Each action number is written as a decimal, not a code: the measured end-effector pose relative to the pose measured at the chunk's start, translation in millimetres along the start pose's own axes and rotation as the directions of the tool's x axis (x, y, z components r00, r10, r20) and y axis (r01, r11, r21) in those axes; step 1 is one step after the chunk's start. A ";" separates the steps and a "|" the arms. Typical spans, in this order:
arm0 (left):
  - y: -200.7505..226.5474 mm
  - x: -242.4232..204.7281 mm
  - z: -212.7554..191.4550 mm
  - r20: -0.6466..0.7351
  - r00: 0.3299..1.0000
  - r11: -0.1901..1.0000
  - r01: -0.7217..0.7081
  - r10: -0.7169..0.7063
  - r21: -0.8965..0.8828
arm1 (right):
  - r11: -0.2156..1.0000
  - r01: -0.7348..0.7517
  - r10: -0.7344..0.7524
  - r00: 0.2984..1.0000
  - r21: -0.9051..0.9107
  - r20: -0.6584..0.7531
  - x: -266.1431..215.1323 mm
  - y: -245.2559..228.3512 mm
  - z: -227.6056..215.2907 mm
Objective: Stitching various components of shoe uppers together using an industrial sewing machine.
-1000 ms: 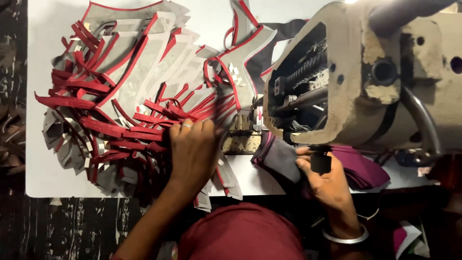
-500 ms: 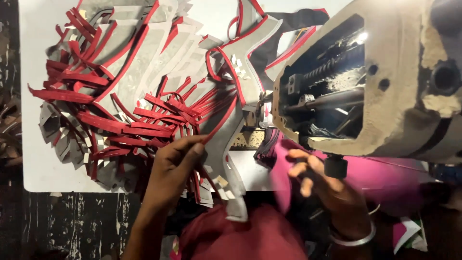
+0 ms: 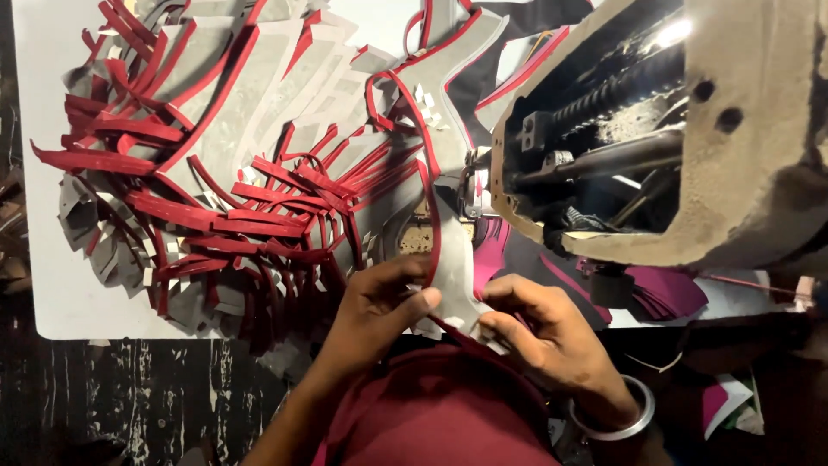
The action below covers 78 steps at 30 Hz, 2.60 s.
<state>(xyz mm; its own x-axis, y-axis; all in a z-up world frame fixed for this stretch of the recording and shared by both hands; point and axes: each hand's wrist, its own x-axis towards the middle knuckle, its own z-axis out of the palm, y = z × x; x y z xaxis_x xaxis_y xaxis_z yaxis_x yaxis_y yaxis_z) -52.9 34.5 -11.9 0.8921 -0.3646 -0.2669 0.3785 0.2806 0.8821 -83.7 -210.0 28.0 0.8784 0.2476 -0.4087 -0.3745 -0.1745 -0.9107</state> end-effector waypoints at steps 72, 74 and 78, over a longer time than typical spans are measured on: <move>29.7 79.0 24.3 -0.160 0.983 0.973 -0.117 0.086 -0.201 | 0.938 0.282 -0.320 0.929 -0.203 -0.185 1.9 5.3 21.8; 17.1 67.6 20.0 -0.159 0.983 0.979 -0.114 0.087 -0.171 | 0.941 0.259 -0.303 0.931 -0.216 -0.204 6.4 5.9 15.8; 6.6 44.3 20.0 -0.105 0.993 0.968 0.015 -0.043 -0.252 | 0.972 0.126 -0.181 0.941 -0.200 -0.287 14.3 0.5 11.9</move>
<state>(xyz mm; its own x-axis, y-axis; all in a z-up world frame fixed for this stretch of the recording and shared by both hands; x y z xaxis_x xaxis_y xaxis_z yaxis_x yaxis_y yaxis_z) -15.8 2.4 -10.2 0.8960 -0.2807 -0.3440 0.4419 0.4895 0.7517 -74.9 -195.2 21.0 0.9793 -0.0092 -0.2020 -0.1937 -0.3293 -0.9241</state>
